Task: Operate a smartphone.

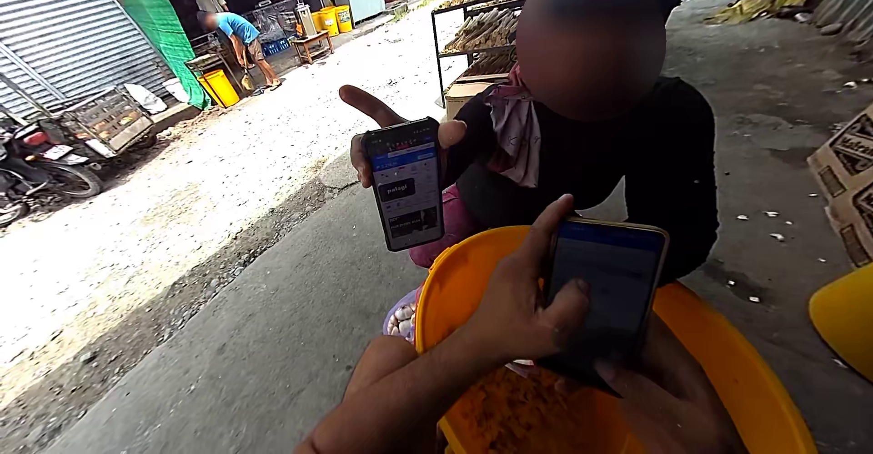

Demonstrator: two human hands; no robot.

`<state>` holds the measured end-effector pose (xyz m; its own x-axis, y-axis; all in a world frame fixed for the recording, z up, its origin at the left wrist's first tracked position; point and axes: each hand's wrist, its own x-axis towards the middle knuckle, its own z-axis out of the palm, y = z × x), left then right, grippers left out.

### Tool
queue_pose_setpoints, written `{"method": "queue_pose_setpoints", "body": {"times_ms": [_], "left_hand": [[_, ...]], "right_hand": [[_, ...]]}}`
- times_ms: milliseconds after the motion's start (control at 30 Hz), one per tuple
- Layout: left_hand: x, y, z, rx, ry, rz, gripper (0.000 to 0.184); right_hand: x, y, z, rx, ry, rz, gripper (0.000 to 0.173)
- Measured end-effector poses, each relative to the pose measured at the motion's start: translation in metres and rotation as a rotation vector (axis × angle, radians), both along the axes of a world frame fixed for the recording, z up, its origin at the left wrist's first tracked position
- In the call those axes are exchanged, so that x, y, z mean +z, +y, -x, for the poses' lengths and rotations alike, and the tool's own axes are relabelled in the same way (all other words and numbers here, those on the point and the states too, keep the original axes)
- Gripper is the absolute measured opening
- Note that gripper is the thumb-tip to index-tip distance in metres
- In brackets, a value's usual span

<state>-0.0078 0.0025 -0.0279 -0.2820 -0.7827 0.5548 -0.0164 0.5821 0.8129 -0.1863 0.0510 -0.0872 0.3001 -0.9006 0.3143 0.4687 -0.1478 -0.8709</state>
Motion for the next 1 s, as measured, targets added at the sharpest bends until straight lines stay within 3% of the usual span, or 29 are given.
{"method": "queue_pose_setpoints", "body": {"times_ms": [1000], "left_hand": [[-0.0021,-0.0002,-0.0004,0.015,-0.001,-0.02,0.073]], "right_hand": [[-0.0066,-0.0024,0.0004,-0.045,0.029,0.02,0.06]]}}
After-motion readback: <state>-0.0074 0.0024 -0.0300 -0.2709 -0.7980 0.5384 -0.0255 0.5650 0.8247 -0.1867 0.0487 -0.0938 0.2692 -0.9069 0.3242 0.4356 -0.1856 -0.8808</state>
